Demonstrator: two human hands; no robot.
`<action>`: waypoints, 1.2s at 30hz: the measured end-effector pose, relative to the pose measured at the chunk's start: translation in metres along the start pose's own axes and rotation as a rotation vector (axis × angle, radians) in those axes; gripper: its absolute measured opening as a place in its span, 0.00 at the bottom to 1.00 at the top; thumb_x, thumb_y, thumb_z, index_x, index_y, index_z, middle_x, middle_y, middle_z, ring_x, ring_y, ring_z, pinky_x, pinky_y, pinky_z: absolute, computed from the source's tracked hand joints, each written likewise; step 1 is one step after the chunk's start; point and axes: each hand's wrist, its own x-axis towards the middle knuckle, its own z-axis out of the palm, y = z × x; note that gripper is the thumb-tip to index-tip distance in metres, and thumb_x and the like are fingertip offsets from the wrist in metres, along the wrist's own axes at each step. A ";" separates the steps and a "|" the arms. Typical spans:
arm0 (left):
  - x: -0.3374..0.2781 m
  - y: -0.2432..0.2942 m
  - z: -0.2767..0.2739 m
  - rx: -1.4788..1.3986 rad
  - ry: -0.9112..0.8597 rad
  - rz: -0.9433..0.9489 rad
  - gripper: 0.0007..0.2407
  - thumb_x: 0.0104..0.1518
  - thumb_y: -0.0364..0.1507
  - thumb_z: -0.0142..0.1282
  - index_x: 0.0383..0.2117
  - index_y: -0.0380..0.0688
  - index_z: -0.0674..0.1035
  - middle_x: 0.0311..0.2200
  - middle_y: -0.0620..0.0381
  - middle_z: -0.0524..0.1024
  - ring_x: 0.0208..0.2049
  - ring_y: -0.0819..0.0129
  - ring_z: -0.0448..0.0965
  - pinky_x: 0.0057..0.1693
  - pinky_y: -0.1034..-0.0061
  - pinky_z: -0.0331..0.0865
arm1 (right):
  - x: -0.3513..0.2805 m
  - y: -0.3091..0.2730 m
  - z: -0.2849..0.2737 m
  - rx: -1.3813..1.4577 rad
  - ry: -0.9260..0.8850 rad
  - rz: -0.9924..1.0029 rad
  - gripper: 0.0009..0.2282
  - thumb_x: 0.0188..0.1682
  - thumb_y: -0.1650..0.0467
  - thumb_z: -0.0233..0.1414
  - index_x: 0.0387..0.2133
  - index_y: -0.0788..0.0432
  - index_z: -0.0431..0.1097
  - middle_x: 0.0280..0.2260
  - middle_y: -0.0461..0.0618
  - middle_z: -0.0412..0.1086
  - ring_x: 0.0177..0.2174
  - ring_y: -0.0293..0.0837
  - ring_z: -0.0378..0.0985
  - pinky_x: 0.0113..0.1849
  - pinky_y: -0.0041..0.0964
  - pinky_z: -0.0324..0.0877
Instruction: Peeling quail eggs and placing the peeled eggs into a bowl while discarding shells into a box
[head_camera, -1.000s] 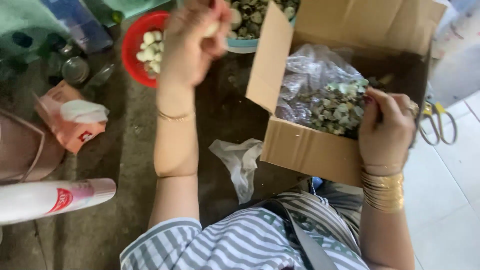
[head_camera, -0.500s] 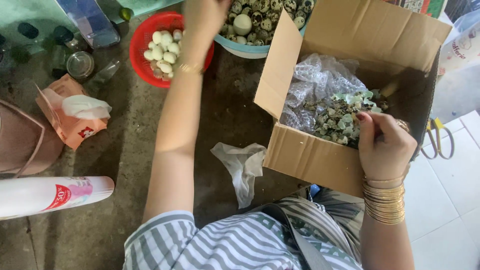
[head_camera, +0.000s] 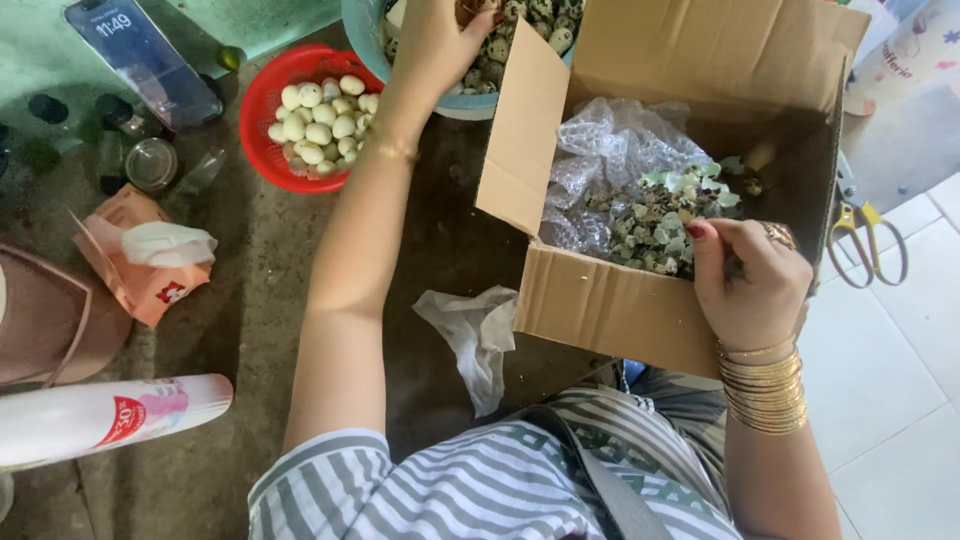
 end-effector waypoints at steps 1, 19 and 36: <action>-0.009 0.010 -0.011 -0.025 0.028 0.141 0.09 0.65 0.27 0.60 0.46 0.42 0.73 0.39 0.47 0.73 0.40 0.53 0.76 0.44 0.63 0.72 | 0.001 -0.001 -0.001 -0.002 -0.001 -0.004 0.09 0.65 0.75 0.54 0.37 0.68 0.79 0.32 0.55 0.76 0.30 0.51 0.74 0.36 0.43 0.67; -0.067 0.079 -0.063 0.027 -0.118 0.078 0.05 0.56 0.17 0.60 0.34 0.36 0.77 0.36 0.47 0.75 0.39 0.57 0.76 0.46 0.68 0.74 | -0.007 -0.005 -0.005 0.007 0.014 -0.048 0.08 0.65 0.78 0.56 0.36 0.70 0.78 0.33 0.58 0.77 0.30 0.53 0.74 0.37 0.43 0.68; -0.084 0.251 -0.041 -1.028 -0.511 -0.005 0.13 0.65 0.30 0.57 0.53 0.41 0.78 0.40 0.50 0.81 0.36 0.75 0.80 0.45 0.80 0.78 | 0.023 -0.033 -0.013 0.333 0.194 0.007 0.07 0.54 0.80 0.56 0.43 0.63 0.77 0.36 0.55 0.75 0.40 0.58 0.81 0.42 0.48 0.73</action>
